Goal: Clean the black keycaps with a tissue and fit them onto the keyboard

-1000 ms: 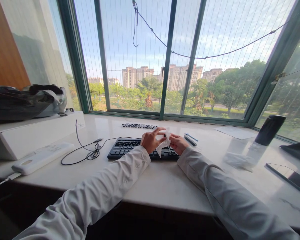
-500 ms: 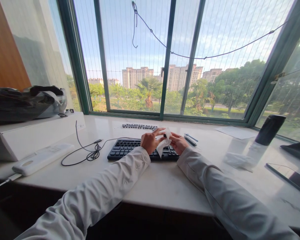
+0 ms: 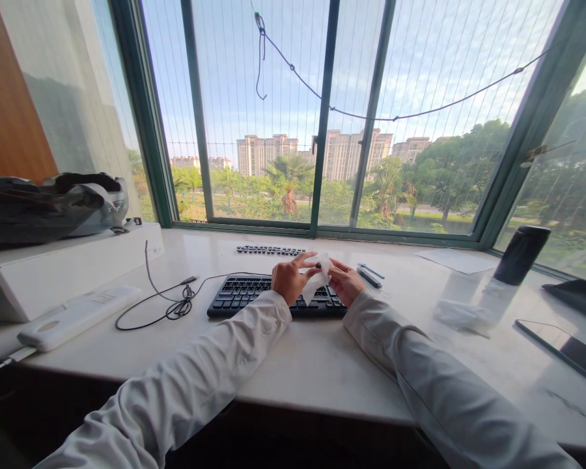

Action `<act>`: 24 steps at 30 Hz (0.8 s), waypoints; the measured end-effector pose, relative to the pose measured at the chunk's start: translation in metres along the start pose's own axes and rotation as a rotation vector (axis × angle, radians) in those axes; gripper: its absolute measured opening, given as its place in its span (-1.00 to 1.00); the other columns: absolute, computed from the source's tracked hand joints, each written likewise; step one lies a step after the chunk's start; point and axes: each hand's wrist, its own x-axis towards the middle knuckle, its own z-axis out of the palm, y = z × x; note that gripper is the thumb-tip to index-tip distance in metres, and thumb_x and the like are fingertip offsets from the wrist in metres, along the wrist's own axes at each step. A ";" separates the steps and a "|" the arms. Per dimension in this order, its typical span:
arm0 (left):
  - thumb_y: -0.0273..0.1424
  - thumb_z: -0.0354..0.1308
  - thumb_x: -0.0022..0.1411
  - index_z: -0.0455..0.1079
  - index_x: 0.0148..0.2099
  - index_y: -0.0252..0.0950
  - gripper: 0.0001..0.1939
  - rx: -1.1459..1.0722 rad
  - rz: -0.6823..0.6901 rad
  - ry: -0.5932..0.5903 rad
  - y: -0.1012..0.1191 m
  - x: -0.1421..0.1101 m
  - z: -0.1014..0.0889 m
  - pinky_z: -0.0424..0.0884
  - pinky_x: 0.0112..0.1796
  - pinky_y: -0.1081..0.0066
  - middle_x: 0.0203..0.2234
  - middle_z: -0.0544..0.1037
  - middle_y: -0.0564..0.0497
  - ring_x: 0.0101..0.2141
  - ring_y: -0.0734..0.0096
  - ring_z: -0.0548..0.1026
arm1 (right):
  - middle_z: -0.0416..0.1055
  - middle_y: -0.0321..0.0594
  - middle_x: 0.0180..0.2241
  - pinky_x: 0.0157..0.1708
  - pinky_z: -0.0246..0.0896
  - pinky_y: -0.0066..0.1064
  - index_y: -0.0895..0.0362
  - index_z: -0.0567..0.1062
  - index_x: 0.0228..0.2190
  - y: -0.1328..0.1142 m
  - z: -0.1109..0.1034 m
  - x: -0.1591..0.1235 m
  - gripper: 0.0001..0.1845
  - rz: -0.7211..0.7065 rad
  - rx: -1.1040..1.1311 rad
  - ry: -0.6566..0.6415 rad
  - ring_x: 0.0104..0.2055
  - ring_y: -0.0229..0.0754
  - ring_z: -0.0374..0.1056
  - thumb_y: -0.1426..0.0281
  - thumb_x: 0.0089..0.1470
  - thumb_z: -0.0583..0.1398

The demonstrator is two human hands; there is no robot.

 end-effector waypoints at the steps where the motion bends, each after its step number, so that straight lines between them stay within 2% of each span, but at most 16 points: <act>1: -0.11 0.18 0.15 0.36 0.08 -0.02 -0.56 0.022 0.001 0.008 -0.001 0.000 0.000 0.40 -0.25 0.48 -0.26 0.63 0.14 -0.30 0.40 0.58 | 0.56 -0.24 -0.33 -0.25 0.33 -0.41 0.12 0.56 -0.29 0.000 0.001 -0.001 -0.57 -0.002 -0.007 -0.018 -0.28 -0.18 0.46 0.34 -0.32 0.42; 5: -0.09 0.15 0.17 0.39 0.05 0.02 -0.61 0.123 0.014 0.006 -0.001 0.000 0.000 0.40 -0.26 0.46 -0.34 0.64 0.13 -0.34 0.37 0.59 | 0.56 -0.23 -0.32 -0.25 0.33 -0.38 0.12 0.57 -0.29 0.002 0.004 -0.002 -0.56 0.016 -0.008 -0.042 -0.28 -0.17 0.46 0.32 -0.34 0.42; 13: -0.15 0.19 0.16 0.37 0.09 0.05 -0.58 0.190 -0.005 -0.050 0.004 -0.002 -0.001 0.41 -0.25 0.44 -0.34 0.64 0.12 -0.27 0.32 0.59 | 0.55 -0.23 -0.47 -0.34 0.33 -0.41 0.19 0.59 -0.43 0.004 0.000 0.001 -0.62 0.052 -0.043 -0.002 -0.42 -0.22 0.43 0.36 -0.44 0.45; 19: -0.18 0.21 0.15 0.30 0.15 0.05 -0.50 0.141 -0.012 -0.100 0.003 -0.001 0.000 0.42 -0.22 0.42 -0.28 0.63 0.13 -0.21 0.32 0.57 | 0.53 -0.23 -0.53 -0.38 0.37 -0.39 0.16 0.58 -0.50 0.005 -0.001 0.002 -0.73 0.072 -0.143 0.036 -0.49 -0.21 0.42 0.32 -0.35 0.43; 24: -0.18 0.18 0.17 0.35 0.12 0.03 -0.55 0.137 0.001 -0.073 0.000 -0.002 0.004 0.43 -0.21 0.40 -0.30 0.63 0.10 -0.22 0.29 0.58 | 0.54 -0.21 -0.48 -0.37 0.38 -0.40 0.17 0.60 -0.45 0.004 -0.001 0.000 -0.65 0.076 -0.123 -0.011 -0.46 -0.21 0.43 0.27 -0.37 0.45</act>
